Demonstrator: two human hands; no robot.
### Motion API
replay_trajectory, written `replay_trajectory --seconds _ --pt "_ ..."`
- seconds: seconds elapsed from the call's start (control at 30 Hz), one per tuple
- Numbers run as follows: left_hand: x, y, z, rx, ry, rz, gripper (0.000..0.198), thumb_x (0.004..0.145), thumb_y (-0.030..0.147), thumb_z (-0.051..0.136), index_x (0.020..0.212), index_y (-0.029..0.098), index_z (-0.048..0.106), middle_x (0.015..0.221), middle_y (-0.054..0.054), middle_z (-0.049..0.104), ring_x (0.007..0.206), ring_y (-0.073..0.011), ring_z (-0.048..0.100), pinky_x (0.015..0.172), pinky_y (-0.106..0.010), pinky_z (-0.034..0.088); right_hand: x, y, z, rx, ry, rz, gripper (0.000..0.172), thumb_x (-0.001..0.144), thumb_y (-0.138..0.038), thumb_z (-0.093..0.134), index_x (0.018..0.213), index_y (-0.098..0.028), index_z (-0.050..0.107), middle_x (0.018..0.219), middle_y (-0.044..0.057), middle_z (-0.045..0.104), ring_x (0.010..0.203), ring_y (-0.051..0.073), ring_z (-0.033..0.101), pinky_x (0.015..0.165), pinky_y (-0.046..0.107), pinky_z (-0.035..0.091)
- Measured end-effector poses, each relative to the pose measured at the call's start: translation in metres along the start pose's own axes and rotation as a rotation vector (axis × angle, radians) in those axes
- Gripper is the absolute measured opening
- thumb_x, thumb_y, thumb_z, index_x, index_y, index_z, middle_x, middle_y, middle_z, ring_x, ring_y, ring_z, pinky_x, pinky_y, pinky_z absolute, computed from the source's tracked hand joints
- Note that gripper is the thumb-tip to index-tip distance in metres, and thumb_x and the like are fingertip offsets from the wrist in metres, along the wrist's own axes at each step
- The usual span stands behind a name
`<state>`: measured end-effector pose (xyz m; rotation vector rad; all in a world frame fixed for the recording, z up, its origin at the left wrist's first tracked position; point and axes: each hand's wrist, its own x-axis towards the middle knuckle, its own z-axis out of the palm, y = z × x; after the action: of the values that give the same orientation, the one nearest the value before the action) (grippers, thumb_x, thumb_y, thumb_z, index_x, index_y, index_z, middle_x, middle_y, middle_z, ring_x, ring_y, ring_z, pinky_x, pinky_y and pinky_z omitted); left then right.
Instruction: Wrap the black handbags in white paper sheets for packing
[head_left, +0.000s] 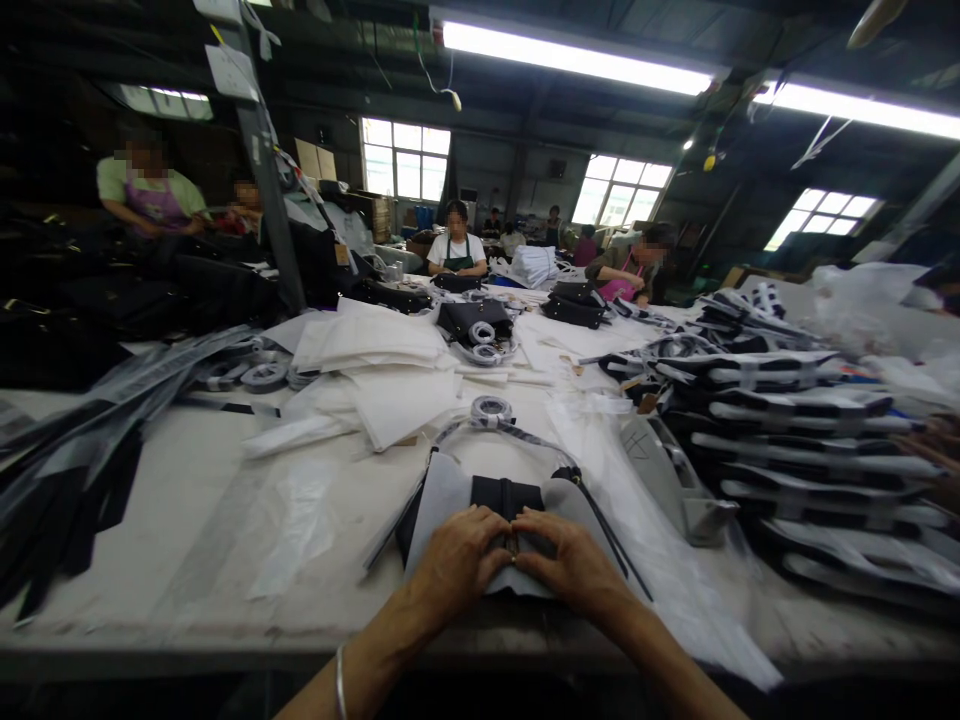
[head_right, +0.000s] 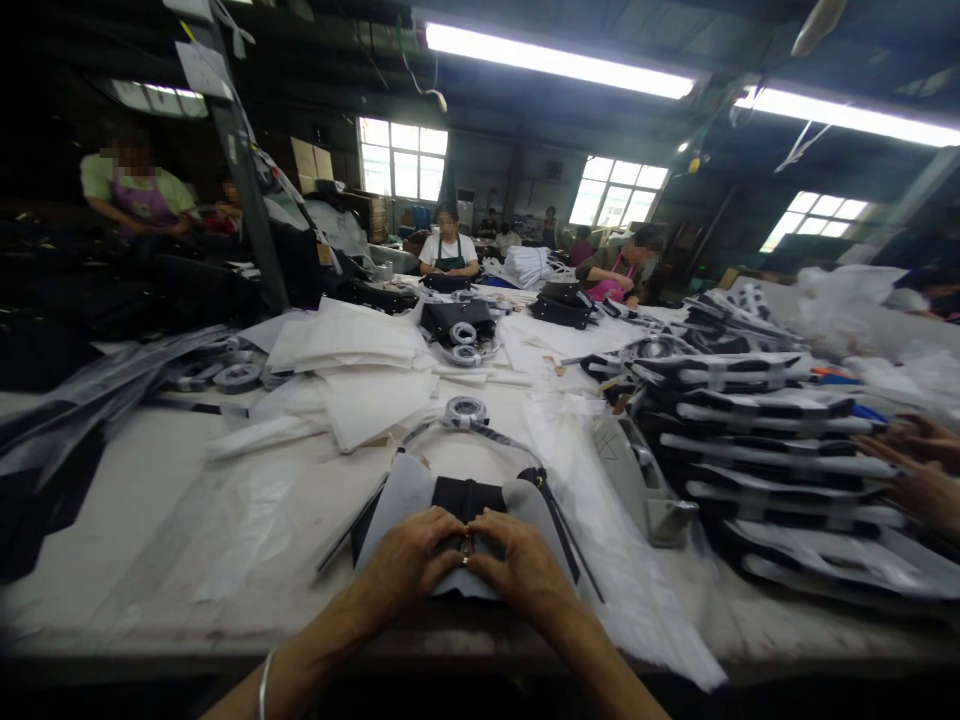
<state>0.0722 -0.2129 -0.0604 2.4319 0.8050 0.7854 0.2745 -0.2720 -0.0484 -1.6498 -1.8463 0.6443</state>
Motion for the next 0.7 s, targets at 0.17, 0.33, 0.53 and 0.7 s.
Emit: replay_trajectory --seconds 0.17,0.33,0.53,0.7 --pt "0.001 0.0 0.01 0.015 0.085 -0.101 0.027 0.082 0.017 0.075 0.107 0.024 0.067 0.103 -0.002 0.074 0.095 -0.022 0.069 0.087 -0.034 0.053 -0.002 0.002 -0.001 0.039 0.013 -0.004 0.039 0.078 -0.026 0.077 0.117 -0.027 0.074 0.131 0.009 0.067 0.127 0.029 0.059 0.111 0.047 0.043" --pt "-0.001 -0.004 0.018 0.018 0.092 -0.088 0.02 0.086 0.023 0.073 0.106 0.025 0.07 0.103 -0.001 0.076 0.093 -0.0217 0.071 0.086 -0.034 0.051 -0.005 0.003 0.002 0.032 0.052 -0.032 0.035 0.081 -0.028 0.075 0.116 -0.024 0.074 0.128 0.01 0.068 0.125 0.03 0.06 0.11 0.047 0.044" --pt "0.0 0.001 0.012 0.031 0.051 -0.102 0.025 0.083 0.02 0.076 0.106 0.027 0.07 0.104 0.001 0.075 0.093 -0.022 0.07 0.082 -0.034 0.05 -0.005 0.007 0.008 0.007 0.047 0.007 0.031 0.083 -0.029 0.074 0.113 -0.026 0.076 0.126 0.009 0.069 0.123 0.03 0.061 0.11 0.049 0.043" --pt "-0.001 0.001 0.012 0.073 0.04 -0.101 0.019 0.085 0.026 0.074 0.103 0.026 0.07 0.1 -0.002 0.074 0.089 -0.0219 0.07 0.079 -0.034 0.052 -0.004 0.008 0.01 0.011 0.033 -0.012 0.019 0.087 -0.03 0.069 0.104 -0.028 0.078 0.115 0.007 0.075 0.116 0.029 0.065 0.106 0.045 0.047"
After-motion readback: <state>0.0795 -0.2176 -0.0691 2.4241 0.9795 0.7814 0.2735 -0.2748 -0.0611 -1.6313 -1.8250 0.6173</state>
